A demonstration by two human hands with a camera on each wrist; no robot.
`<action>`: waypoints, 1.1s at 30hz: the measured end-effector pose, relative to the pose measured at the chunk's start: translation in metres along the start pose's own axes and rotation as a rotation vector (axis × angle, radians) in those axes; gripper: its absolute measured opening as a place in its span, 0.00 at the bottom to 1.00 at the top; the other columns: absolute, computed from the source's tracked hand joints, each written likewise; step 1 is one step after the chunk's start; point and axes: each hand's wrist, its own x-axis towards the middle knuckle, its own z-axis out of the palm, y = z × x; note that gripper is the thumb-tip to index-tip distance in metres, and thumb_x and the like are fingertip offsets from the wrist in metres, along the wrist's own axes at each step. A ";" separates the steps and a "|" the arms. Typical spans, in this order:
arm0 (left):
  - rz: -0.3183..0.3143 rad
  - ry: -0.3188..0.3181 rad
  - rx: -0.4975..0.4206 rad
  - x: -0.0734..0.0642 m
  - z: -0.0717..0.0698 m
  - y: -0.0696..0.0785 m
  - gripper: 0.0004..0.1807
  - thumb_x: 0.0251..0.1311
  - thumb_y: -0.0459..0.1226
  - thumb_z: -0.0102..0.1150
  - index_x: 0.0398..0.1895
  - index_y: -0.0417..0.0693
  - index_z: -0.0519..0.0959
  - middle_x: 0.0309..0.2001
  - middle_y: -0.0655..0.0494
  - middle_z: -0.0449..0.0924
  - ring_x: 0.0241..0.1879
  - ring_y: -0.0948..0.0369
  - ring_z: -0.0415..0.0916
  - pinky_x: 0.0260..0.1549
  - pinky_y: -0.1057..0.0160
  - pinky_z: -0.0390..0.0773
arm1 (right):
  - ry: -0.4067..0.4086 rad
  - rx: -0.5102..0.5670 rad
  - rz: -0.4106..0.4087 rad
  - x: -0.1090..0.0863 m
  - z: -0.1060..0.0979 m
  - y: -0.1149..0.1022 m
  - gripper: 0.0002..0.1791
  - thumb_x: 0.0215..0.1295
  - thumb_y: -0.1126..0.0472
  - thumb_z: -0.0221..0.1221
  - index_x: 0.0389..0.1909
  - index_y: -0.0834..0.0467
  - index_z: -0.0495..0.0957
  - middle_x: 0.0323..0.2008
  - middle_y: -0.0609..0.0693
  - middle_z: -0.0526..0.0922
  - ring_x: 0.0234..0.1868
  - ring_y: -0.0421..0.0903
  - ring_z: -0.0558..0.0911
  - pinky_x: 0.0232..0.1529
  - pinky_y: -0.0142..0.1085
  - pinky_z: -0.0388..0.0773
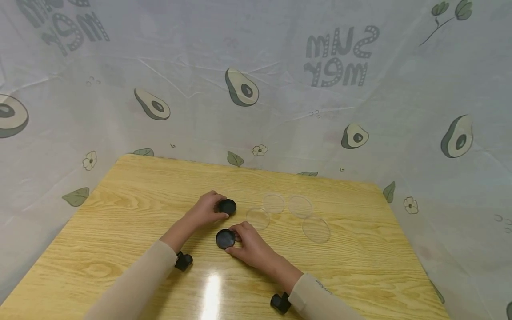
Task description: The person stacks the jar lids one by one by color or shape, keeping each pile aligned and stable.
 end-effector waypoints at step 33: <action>0.057 -0.071 -0.069 -0.057 -0.010 0.011 0.27 0.58 0.37 0.77 0.59 0.35 0.81 0.49 0.46 0.81 0.49 0.51 0.83 0.49 0.55 0.86 | -0.006 0.012 0.013 0.001 -0.001 0.001 0.29 0.67 0.56 0.71 0.64 0.64 0.76 0.51 0.53 0.77 0.47 0.40 0.75 0.53 0.32 0.78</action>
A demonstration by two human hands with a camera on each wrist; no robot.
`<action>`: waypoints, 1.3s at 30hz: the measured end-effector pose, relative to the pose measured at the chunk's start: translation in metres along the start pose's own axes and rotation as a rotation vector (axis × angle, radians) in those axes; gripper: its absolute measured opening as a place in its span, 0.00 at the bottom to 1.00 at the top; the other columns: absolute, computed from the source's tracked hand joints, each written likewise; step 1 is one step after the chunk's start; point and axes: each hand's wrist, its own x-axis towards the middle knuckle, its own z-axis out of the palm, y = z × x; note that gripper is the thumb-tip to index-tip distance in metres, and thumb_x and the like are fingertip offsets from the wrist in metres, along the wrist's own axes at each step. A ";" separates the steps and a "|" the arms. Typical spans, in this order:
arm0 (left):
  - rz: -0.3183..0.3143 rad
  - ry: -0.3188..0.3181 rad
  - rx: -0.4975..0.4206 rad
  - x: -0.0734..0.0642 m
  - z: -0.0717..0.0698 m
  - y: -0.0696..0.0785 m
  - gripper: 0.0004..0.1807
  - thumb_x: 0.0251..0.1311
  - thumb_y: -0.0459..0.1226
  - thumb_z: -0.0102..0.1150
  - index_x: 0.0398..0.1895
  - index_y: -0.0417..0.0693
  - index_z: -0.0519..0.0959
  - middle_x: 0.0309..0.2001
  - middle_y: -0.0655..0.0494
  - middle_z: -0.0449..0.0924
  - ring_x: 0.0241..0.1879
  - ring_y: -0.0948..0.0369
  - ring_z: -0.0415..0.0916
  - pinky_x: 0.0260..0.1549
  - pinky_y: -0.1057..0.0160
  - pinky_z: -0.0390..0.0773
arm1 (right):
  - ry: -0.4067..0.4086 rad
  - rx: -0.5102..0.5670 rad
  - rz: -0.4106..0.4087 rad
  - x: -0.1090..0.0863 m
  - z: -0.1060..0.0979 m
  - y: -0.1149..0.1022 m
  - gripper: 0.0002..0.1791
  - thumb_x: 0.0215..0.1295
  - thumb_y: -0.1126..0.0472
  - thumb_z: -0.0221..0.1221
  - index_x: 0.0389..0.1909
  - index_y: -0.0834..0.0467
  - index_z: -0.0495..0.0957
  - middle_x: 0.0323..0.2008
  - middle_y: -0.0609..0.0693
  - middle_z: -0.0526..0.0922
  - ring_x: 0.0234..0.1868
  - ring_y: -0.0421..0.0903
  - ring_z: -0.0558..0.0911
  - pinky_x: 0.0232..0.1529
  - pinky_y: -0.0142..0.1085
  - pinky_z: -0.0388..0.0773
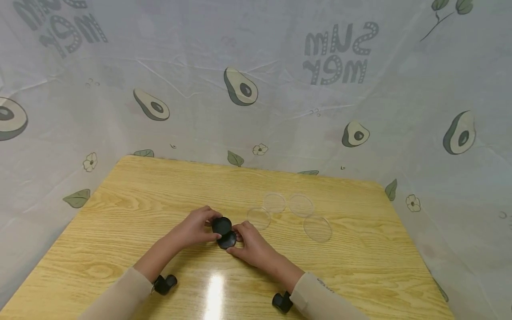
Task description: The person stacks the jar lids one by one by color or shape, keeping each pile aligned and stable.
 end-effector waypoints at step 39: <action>0.078 -0.086 -0.017 -0.010 0.016 0.005 0.27 0.60 0.37 0.76 0.60 0.38 0.80 0.53 0.48 0.80 0.53 0.52 0.82 0.52 0.57 0.83 | 0.027 0.021 -0.036 -0.001 0.001 0.002 0.27 0.66 0.57 0.72 0.62 0.62 0.78 0.50 0.52 0.77 0.47 0.41 0.74 0.52 0.33 0.78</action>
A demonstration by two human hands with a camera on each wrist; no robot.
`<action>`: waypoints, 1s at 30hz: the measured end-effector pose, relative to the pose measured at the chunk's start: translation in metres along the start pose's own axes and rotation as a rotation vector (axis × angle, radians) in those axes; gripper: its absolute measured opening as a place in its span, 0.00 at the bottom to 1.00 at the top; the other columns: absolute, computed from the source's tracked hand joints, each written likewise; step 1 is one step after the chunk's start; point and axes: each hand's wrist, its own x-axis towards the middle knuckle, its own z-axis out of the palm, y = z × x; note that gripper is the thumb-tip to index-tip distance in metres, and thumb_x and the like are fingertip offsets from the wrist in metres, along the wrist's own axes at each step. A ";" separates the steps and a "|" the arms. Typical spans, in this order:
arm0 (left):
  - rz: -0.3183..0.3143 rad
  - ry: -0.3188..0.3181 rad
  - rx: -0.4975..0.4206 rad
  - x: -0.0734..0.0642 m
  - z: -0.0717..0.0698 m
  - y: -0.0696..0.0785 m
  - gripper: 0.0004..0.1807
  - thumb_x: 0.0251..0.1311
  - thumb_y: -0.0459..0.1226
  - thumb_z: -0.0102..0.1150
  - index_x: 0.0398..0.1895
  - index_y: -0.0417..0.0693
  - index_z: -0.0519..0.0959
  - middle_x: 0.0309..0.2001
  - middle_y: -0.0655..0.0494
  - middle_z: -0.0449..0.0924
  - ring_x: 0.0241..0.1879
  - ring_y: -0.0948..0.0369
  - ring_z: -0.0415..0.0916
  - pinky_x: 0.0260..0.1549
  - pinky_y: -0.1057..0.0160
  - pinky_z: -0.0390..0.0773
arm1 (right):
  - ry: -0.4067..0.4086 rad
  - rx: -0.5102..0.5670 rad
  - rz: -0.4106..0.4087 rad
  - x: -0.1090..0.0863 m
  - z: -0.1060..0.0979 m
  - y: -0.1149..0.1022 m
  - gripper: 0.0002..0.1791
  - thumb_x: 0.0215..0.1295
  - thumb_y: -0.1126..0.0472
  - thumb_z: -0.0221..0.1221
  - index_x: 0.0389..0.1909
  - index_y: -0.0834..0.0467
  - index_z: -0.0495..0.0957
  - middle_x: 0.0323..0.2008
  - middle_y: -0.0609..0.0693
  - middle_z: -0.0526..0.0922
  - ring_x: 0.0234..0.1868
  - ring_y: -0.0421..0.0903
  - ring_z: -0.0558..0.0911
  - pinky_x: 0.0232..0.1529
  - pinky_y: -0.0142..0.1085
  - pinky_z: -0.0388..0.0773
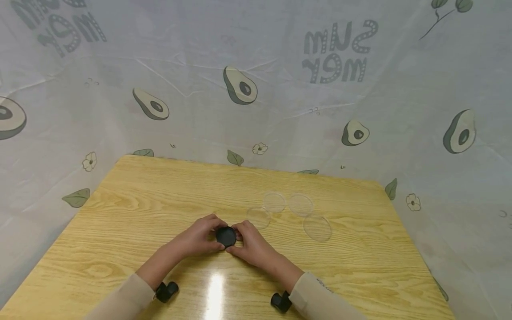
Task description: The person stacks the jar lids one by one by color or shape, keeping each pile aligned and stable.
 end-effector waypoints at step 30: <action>0.022 -0.003 0.098 0.002 0.002 0.003 0.27 0.60 0.34 0.74 0.61 0.37 0.77 0.56 0.43 0.82 0.54 0.50 0.82 0.53 0.51 0.83 | -0.021 0.017 0.028 0.000 -0.001 -0.003 0.27 0.69 0.54 0.70 0.64 0.59 0.78 0.51 0.50 0.78 0.48 0.40 0.73 0.53 0.34 0.76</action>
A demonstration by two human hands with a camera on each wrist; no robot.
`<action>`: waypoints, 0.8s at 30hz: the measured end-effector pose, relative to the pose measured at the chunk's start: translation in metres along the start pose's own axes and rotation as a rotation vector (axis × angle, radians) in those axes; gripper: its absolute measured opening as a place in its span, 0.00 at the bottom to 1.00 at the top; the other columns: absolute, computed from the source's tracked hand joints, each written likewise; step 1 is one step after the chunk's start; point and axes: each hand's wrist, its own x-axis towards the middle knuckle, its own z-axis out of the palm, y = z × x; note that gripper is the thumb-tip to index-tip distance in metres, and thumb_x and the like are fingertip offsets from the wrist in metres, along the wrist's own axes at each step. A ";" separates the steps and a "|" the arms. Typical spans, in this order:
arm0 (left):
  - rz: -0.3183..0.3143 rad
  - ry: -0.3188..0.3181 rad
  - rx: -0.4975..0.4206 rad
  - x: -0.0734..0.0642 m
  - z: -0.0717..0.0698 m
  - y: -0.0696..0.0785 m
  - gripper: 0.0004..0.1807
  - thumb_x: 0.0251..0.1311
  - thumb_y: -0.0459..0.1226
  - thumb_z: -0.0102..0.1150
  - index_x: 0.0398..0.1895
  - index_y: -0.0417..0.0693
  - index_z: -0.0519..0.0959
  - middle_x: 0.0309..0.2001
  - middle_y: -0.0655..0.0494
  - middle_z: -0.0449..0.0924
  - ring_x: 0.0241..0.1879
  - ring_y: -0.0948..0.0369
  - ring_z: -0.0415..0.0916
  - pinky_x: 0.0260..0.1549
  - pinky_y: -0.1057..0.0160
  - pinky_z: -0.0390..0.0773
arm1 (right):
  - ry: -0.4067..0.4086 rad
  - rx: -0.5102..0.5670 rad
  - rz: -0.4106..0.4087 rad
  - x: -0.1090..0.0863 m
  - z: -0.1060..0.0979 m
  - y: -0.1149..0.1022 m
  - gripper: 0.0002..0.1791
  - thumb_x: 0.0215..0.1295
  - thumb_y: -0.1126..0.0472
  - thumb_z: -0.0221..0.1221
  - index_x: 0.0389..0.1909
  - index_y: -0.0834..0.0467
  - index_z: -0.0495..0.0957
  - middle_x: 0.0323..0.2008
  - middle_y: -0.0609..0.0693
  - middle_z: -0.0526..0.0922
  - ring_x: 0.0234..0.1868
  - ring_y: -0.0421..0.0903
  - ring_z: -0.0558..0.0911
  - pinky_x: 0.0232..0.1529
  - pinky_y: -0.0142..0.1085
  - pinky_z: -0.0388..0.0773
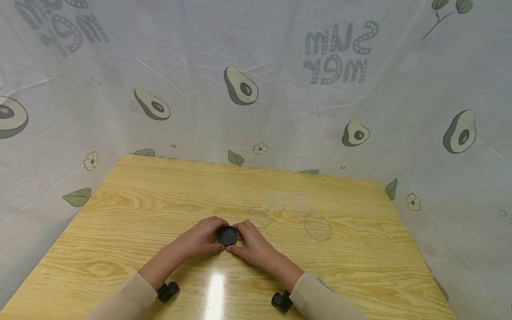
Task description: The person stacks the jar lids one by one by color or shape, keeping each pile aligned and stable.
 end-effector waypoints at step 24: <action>-0.024 0.000 0.012 0.001 0.001 0.001 0.29 0.58 0.36 0.77 0.61 0.36 0.77 0.54 0.44 0.82 0.52 0.51 0.82 0.52 0.51 0.82 | 0.009 0.000 0.004 0.001 0.001 0.002 0.26 0.68 0.54 0.71 0.62 0.59 0.78 0.51 0.50 0.78 0.48 0.40 0.74 0.53 0.34 0.76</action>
